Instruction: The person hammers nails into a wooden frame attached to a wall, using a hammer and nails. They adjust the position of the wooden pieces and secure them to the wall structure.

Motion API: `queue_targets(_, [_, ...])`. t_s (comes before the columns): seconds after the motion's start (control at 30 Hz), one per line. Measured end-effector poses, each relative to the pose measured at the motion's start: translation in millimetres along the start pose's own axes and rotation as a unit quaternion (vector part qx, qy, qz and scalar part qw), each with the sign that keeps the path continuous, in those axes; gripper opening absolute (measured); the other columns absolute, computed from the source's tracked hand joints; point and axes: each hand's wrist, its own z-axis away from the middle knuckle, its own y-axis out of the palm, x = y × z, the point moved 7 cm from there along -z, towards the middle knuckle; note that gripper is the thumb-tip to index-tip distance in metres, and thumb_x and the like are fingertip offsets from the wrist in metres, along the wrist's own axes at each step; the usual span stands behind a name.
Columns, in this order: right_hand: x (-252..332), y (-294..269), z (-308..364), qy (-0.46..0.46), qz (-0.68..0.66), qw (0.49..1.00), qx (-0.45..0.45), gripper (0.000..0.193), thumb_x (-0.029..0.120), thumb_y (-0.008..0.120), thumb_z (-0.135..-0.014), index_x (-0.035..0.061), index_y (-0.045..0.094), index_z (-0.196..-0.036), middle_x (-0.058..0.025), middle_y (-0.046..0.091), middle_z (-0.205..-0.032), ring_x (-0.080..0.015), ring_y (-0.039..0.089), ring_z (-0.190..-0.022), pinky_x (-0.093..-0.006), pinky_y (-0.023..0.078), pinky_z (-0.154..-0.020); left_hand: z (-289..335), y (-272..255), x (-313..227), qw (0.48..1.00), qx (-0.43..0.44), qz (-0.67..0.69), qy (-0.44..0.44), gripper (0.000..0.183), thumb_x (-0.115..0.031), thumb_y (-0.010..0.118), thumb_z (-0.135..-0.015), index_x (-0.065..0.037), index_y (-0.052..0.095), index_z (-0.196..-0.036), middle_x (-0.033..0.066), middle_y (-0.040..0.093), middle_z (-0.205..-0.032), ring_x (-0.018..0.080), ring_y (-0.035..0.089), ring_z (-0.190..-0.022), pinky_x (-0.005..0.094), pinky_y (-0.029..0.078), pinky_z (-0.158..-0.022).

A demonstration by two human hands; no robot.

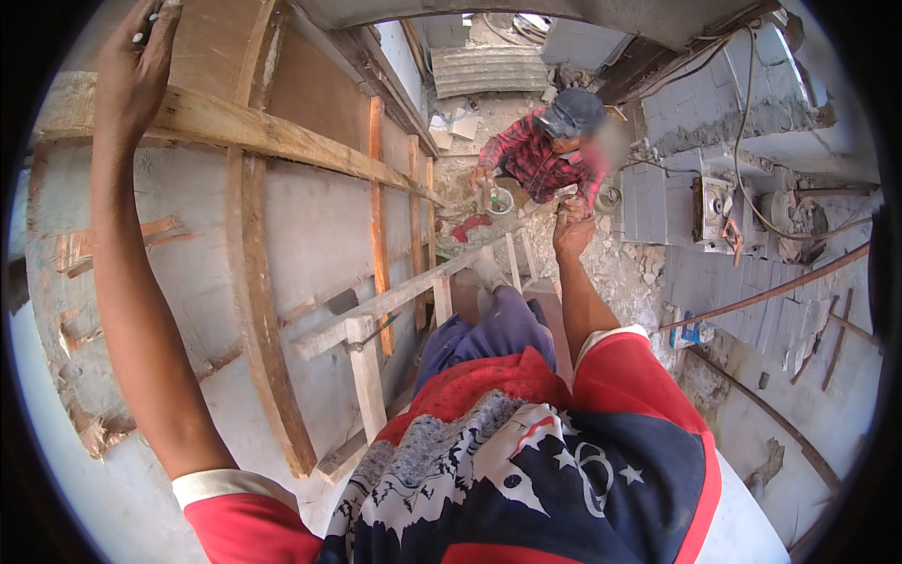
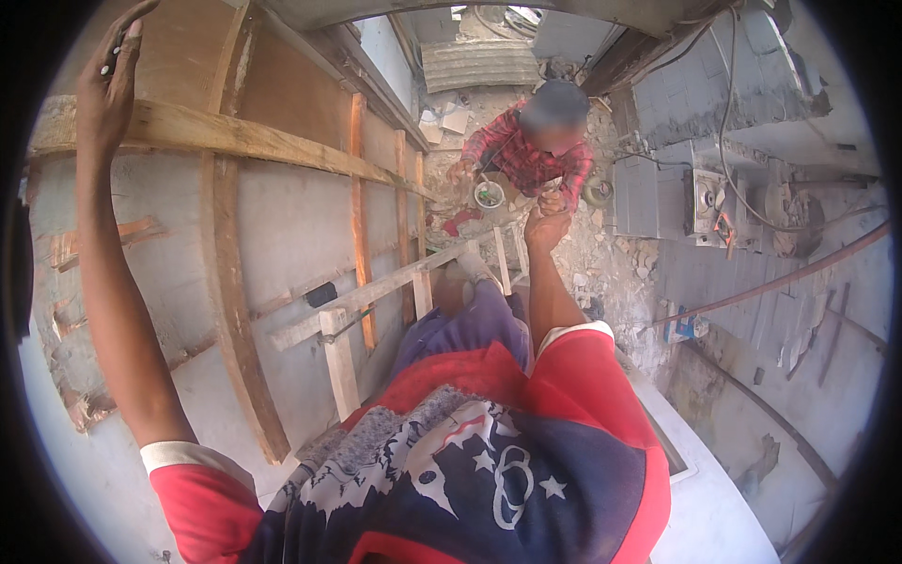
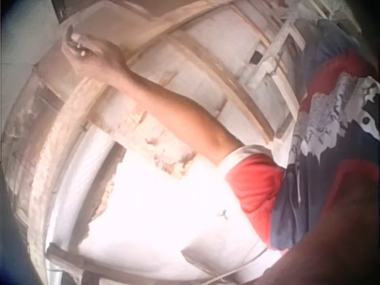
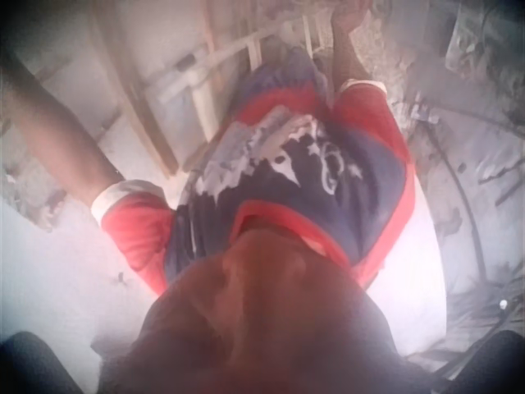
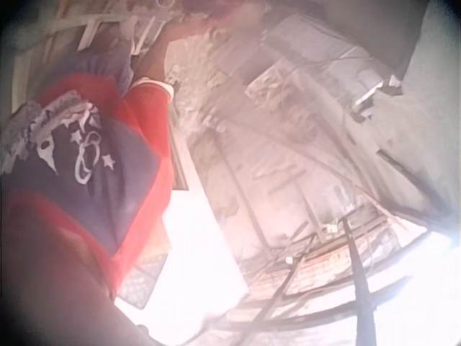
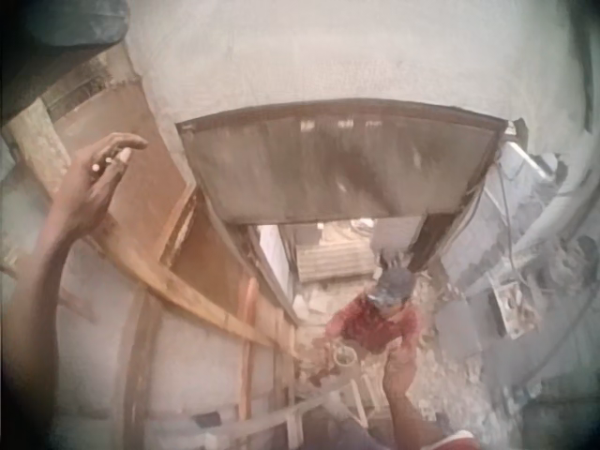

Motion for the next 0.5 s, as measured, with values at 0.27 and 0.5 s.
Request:
queue_targets(0.27, [31.5, 53.2, -67.4, -0.182, -0.097, 0.931, 0.302, 0.041, 0.032, 0.054, -0.103, -0.0044, 0.065, -0.117, -0.0303, 0.071, -0.104, -0.0452, 0.068, -0.105, -0.0507, 0.054, -0.088, -11.0, 2.4, -20.0, 0.999, -0.008, 0.041, -0.027, 0.034, -0.03, 0.051, -0.11, -0.01, 0.067, -0.132, 0.01, 0.071, -0.108, 0.0184, 0.063, -0.094, 0.0353, 0.051, -0.088])
queue_targets(0.5, [113.6, -14.0, -64.5, -0.165, -0.167, 0.92, 0.313, 0.041, 0.032, 0.049, -0.107, 0.0001, 0.066, -0.088, -0.0209, 0.068, -0.074, -0.0417, 0.069, -0.075, -0.0522, 0.05, -0.068, -6.6, -5.1, -23.0, 0.993, 0.002, 0.081, -0.086, 0.029, -0.03, 0.059, -0.105, -0.005, 0.07, -0.118, 0.0078, 0.073, -0.099, 0.0144, 0.064, -0.084, 0.0319, 0.051, -0.079])
